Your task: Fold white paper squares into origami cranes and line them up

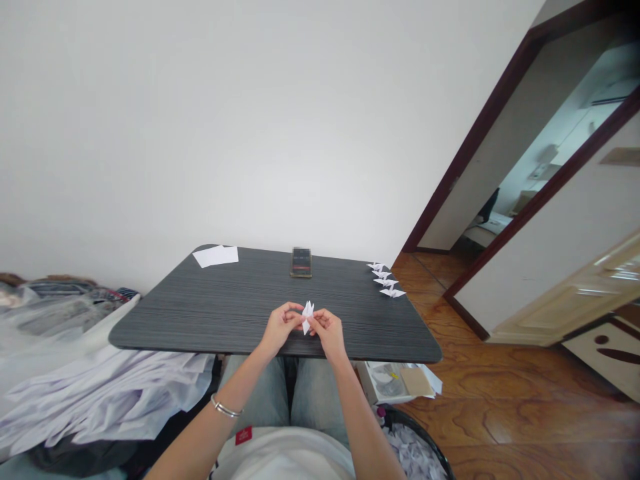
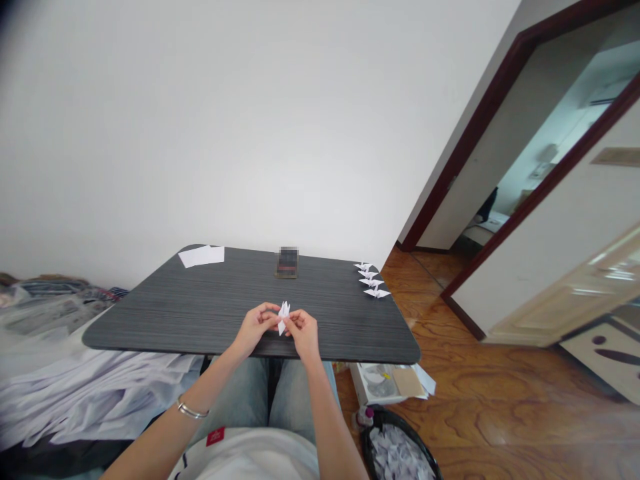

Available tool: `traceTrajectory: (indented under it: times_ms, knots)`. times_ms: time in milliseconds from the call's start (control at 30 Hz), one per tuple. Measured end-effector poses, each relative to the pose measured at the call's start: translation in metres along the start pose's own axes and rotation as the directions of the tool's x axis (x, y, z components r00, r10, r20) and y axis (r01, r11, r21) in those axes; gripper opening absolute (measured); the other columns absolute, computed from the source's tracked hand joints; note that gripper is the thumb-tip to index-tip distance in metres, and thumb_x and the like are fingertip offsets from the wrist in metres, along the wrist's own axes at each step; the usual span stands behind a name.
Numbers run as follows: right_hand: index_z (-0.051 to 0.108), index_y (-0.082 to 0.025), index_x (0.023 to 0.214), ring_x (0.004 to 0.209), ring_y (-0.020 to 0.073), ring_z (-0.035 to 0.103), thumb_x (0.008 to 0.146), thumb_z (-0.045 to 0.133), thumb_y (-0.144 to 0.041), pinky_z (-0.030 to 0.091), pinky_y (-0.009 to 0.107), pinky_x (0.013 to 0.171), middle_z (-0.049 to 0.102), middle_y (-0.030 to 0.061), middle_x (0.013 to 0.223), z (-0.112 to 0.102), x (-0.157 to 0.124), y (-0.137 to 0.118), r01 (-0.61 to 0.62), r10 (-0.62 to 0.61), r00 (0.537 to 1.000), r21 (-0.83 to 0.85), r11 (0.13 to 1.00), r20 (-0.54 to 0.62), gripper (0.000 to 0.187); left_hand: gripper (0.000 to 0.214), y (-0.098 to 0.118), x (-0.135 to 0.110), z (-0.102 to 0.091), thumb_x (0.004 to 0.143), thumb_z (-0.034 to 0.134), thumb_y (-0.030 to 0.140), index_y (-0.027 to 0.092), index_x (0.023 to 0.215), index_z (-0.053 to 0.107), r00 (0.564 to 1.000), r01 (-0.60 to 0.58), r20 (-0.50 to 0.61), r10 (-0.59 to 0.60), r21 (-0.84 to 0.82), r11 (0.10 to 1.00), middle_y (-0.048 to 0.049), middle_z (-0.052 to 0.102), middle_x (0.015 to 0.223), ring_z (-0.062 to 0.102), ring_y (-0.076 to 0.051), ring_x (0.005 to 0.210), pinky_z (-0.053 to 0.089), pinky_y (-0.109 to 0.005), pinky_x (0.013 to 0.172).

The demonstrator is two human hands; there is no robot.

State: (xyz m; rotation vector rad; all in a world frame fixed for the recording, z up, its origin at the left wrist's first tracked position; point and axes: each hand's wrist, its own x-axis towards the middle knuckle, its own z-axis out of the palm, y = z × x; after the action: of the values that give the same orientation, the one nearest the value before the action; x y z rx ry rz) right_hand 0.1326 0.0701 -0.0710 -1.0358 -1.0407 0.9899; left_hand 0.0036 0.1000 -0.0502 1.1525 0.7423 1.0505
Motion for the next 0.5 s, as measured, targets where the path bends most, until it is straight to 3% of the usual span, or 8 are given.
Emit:
traceTrajectory:
  times_ms: [233,500]
  knots:
    - [0.06,-0.016,0.072,0.047,0.0098,0.054,0.066,0.066,-0.026,0.044,0.021,0.046,0.063,-0.001,0.059,0.0005,0.0009,-0.0011,0.007,-0.007,0.999,0.023,1.0,-0.033,0.014,0.029,-0.0002,0.0012,-0.0003,0.07,0.062,0.035,0.012,0.087,0.057,0.999,0.003,0.037,-0.002,-0.002,1.0,-0.0011,0.066,0.063,0.063,-0.014,0.057,0.05,-0.024,0.059]
    - [0.061,-0.015,0.074,0.047,0.0101,0.054,0.068,0.065,-0.029,0.044,0.021,0.045,0.063,-0.0008,0.059,0.0016,-0.0006,-0.0054,0.008,-0.008,1.0,0.036,0.999,-0.009,0.015,0.031,-0.0029,0.002,-0.0006,0.062,0.069,0.027,0.012,0.086,0.056,1.0,-0.025,0.015,0.024,0.025,0.999,0.0014,0.064,0.057,0.061,-0.012,0.052,0.05,-0.025,0.058]
